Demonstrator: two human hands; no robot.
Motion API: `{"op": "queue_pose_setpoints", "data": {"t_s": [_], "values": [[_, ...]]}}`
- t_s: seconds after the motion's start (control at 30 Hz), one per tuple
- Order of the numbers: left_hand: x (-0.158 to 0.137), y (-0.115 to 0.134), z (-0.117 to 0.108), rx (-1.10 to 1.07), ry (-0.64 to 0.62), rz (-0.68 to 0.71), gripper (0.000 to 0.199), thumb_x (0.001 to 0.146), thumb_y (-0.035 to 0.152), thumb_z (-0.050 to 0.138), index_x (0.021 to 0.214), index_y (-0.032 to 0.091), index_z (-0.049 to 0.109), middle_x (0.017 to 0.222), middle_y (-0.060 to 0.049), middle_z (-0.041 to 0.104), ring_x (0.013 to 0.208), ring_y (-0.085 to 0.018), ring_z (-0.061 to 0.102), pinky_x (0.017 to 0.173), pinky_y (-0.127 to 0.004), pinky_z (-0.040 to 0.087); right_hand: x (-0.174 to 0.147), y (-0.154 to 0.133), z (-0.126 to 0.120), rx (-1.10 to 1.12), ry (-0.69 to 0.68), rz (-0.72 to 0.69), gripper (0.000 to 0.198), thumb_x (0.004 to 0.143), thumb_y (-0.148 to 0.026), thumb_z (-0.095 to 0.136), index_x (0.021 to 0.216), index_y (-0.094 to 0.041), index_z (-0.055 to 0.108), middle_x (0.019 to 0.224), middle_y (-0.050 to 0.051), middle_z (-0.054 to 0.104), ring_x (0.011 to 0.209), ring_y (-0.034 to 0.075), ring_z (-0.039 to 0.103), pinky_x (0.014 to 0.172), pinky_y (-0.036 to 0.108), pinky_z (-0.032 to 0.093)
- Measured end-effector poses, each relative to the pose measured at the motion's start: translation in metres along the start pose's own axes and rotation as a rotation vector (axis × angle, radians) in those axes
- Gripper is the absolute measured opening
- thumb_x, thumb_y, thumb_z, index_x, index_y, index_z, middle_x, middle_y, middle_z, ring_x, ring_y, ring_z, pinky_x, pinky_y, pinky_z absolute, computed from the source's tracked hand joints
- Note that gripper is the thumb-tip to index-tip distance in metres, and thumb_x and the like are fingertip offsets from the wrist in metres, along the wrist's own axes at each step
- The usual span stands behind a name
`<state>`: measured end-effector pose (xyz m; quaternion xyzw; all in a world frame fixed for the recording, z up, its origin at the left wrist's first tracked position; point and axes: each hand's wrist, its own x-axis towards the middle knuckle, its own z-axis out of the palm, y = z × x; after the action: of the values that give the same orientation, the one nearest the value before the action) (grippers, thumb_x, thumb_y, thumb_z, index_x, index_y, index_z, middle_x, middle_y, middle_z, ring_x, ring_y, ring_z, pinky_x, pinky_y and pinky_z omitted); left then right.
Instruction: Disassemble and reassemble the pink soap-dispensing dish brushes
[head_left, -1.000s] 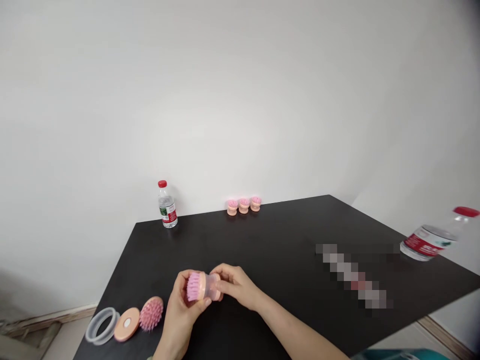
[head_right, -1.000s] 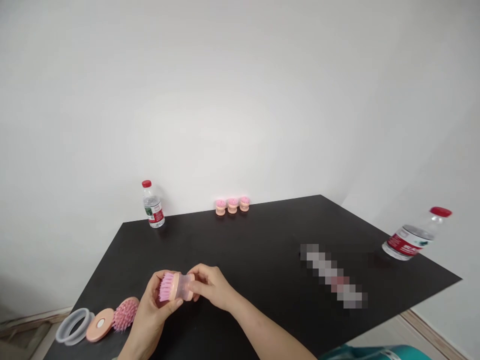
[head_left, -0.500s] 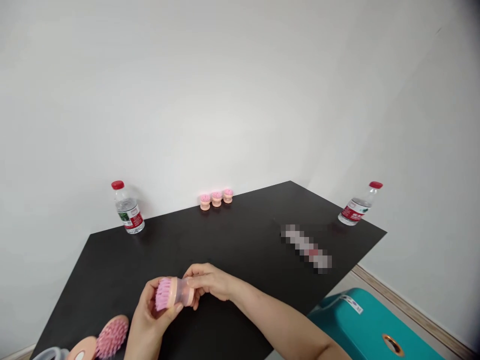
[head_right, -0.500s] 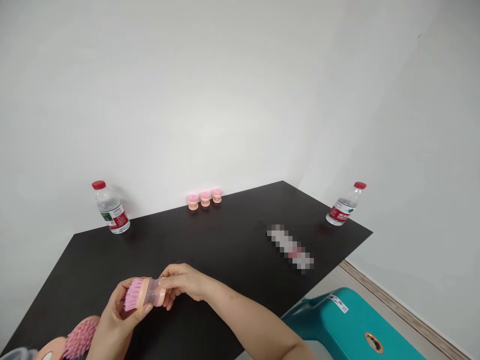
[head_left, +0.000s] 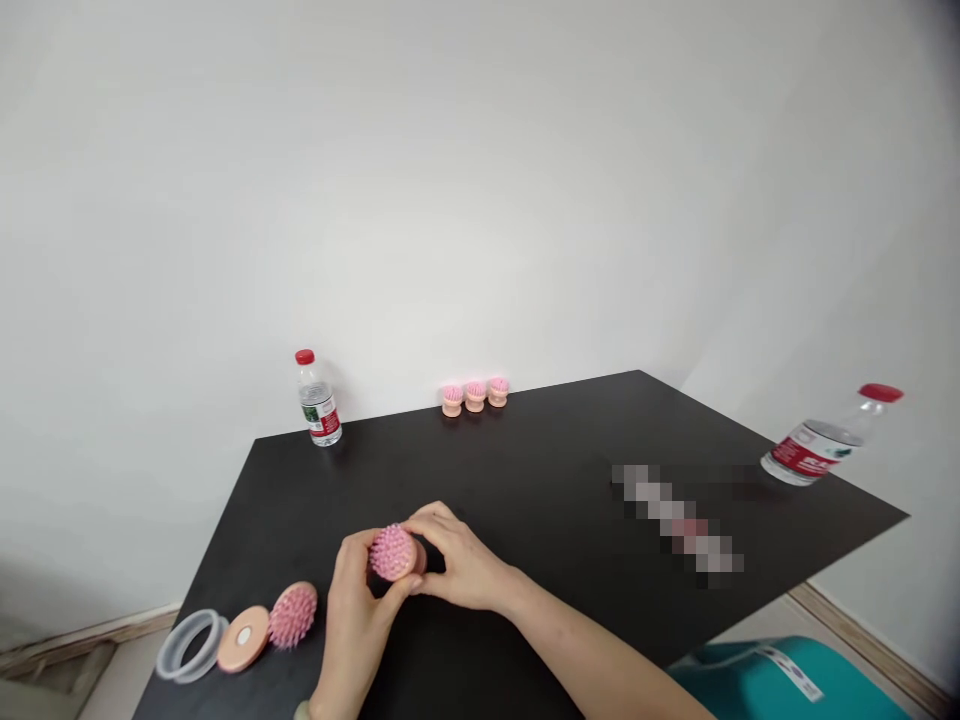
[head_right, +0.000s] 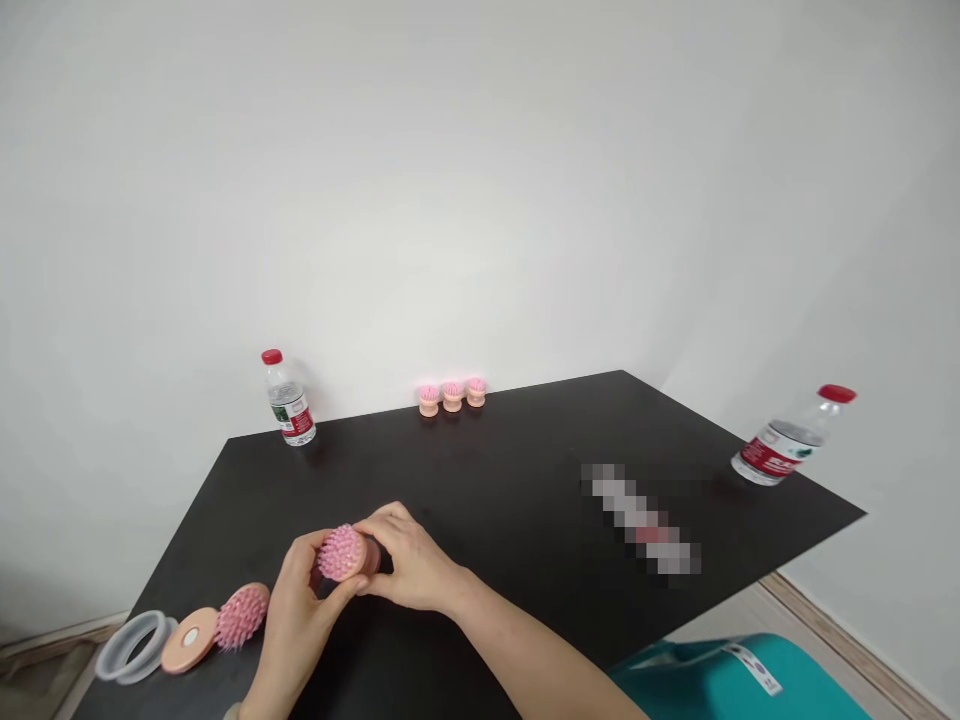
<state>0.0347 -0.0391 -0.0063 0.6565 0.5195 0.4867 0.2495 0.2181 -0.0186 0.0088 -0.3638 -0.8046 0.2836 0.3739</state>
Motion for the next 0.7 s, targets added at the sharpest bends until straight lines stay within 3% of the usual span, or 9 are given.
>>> {"op": "queue_pose_setpoints", "data": {"t_s": [0.1,0.2,0.4,0.5,0.7], "values": [[-0.003,-0.001,0.003,0.016,-0.055,0.066,0.039,0.076,0.044,0.077,0.104,0.022,0.060,0.100,-0.005,0.062,0.092,-0.029,0.063,0.080,-0.047,0.055,0.001,0.002,0.007,-0.027,-0.008,0.041,0.050,0.069,-0.013,0.084,0.114,-0.022,0.065,0.108,0.005,0.070,0.101,0.023,0.058,0.088,0.036,0.051],[-0.007,-0.004,0.006,0.005,-0.051,0.079,0.046,0.078,0.036,0.076,0.117,0.023,0.054,0.111,-0.007,0.058,0.100,-0.028,0.062,0.082,-0.046,0.057,0.003,0.006,0.010,-0.036,0.027,0.064,0.050,0.065,-0.006,0.083,0.109,-0.023,0.065,0.105,0.003,0.069,0.099,0.023,0.059,0.088,0.035,0.051],[-0.013,-0.006,0.008,0.070,-0.005,0.081,0.051,0.085,0.032,0.066,0.131,0.023,0.045,0.125,-0.011,0.051,0.086,-0.022,0.065,0.079,-0.046,0.060,0.022,0.031,0.001,-0.097,0.216,0.229,0.036,0.069,-0.015,0.082,0.101,-0.020,0.067,0.102,0.002,0.063,0.089,0.019,0.063,0.079,0.029,0.051],[-0.016,-0.008,0.013,0.066,-0.001,0.124,0.047,0.086,0.028,0.062,0.131,0.024,0.047,0.128,-0.012,0.051,0.091,-0.024,0.065,0.078,-0.044,0.061,0.043,0.055,-0.010,-0.166,0.258,0.268,0.029,0.070,-0.014,0.079,0.096,-0.019,0.067,0.096,0.002,0.063,0.083,0.019,0.062,0.076,0.029,0.050],[-0.020,-0.018,0.029,0.036,0.056,0.191,0.045,0.085,0.023,0.055,0.130,0.025,0.053,0.130,-0.014,0.054,0.104,-0.029,0.064,0.073,-0.041,0.061,0.094,0.104,-0.026,-0.336,0.361,0.354,0.036,0.074,-0.014,0.077,0.108,-0.018,0.066,0.106,0.006,0.068,0.102,0.026,0.061,0.090,0.039,0.049]]}}
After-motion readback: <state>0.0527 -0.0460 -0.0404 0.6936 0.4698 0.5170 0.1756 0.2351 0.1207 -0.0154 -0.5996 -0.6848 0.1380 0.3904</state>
